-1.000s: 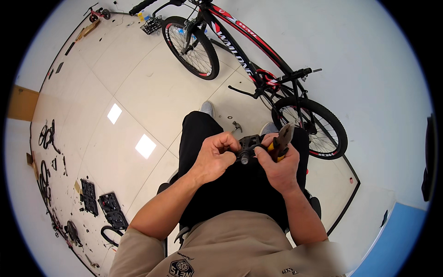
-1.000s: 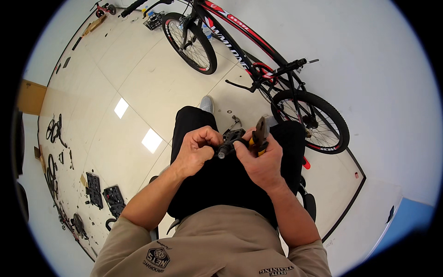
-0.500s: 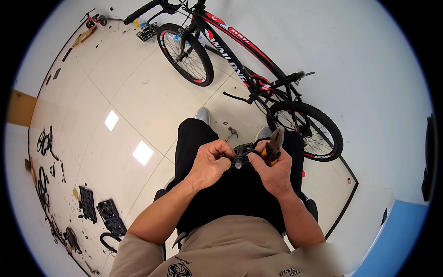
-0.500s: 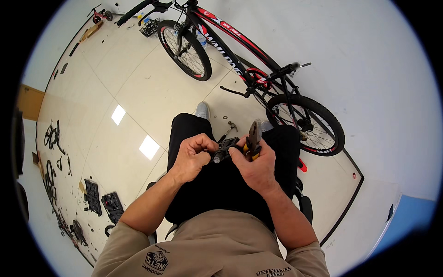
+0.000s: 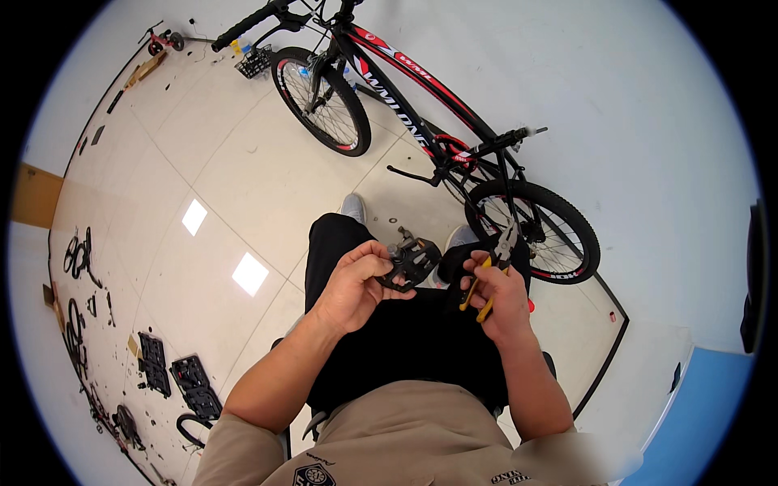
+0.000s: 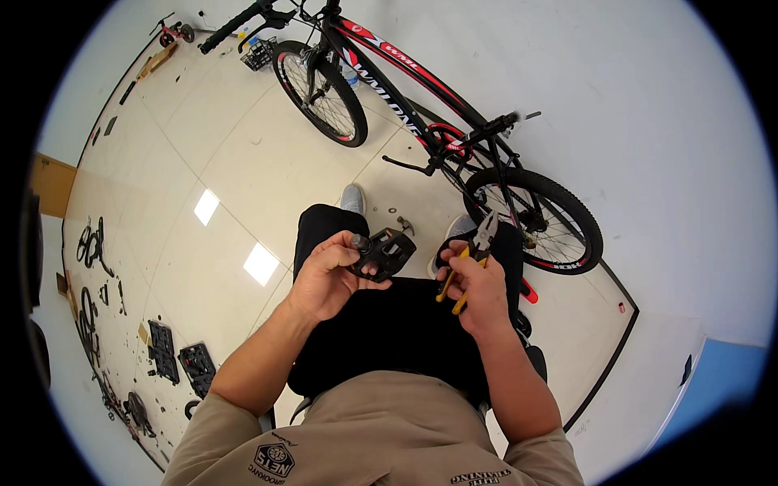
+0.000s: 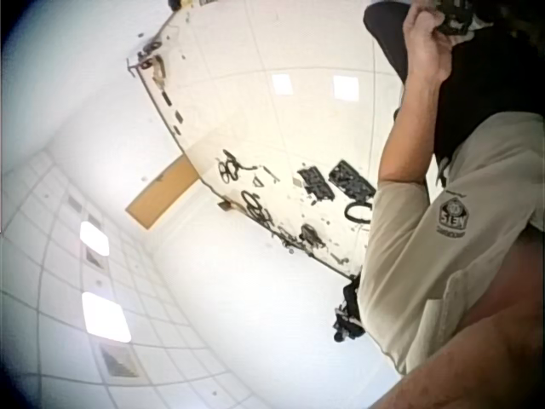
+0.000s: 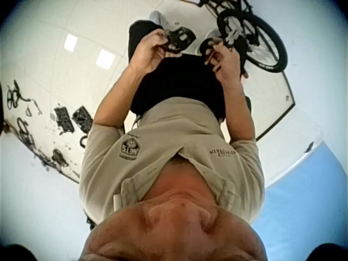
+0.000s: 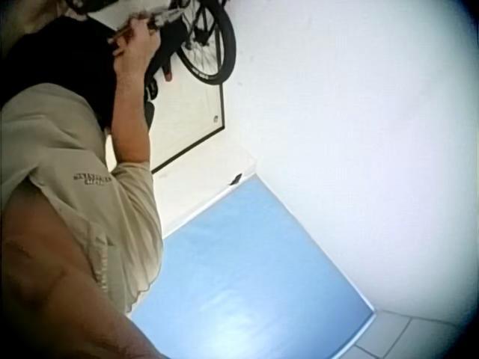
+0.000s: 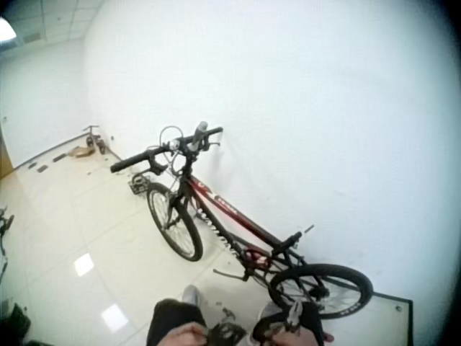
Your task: The person uses a hammer to tap a bicycle pedal while seated, then switches to pliers to adjust the pedal mechanism. The bicycle is positioned nearby on the floor.
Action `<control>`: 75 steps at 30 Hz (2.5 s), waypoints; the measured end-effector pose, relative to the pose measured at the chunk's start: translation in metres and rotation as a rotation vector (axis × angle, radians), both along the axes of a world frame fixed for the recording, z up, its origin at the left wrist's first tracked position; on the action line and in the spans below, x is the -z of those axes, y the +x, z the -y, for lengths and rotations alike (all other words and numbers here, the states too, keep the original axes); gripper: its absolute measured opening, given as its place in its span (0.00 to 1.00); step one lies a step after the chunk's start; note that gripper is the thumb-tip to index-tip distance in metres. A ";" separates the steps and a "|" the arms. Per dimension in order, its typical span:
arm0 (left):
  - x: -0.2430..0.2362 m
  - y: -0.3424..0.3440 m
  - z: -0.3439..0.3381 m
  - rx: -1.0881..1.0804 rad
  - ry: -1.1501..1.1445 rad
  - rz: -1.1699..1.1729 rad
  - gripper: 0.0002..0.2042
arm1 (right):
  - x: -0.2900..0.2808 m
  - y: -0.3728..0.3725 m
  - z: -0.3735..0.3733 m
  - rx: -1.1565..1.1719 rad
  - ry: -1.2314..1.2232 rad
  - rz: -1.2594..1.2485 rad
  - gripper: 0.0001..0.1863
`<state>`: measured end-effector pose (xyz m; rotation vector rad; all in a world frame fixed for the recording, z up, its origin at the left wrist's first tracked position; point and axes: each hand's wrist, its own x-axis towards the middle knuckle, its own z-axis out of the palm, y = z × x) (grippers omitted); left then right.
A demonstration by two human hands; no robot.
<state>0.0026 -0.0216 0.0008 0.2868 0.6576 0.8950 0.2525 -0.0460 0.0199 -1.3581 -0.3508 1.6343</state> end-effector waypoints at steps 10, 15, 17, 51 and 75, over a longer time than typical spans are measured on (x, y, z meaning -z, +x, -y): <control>0.000 0.005 -0.004 -0.032 0.044 -0.034 0.13 | 0.026 0.025 0.007 -0.048 -0.122 -0.149 0.14; 0.017 -0.002 -0.011 -0.058 0.038 0.016 0.09 | 0.021 0.014 0.001 -0.086 -0.172 -0.157 0.14; 0.019 0.000 -0.017 -0.077 0.032 -0.053 0.10 | 0.024 0.013 0.002 -0.119 -0.171 -0.144 0.17; 0.026 -0.001 -0.019 0.087 0.261 -0.636 0.17 | 0.025 0.002 0.017 -0.913 0.416 0.799 0.43; 0.010 -0.015 -0.025 0.206 0.355 -0.648 0.18 | 0.025 0.009 0.017 -0.910 0.621 0.920 0.40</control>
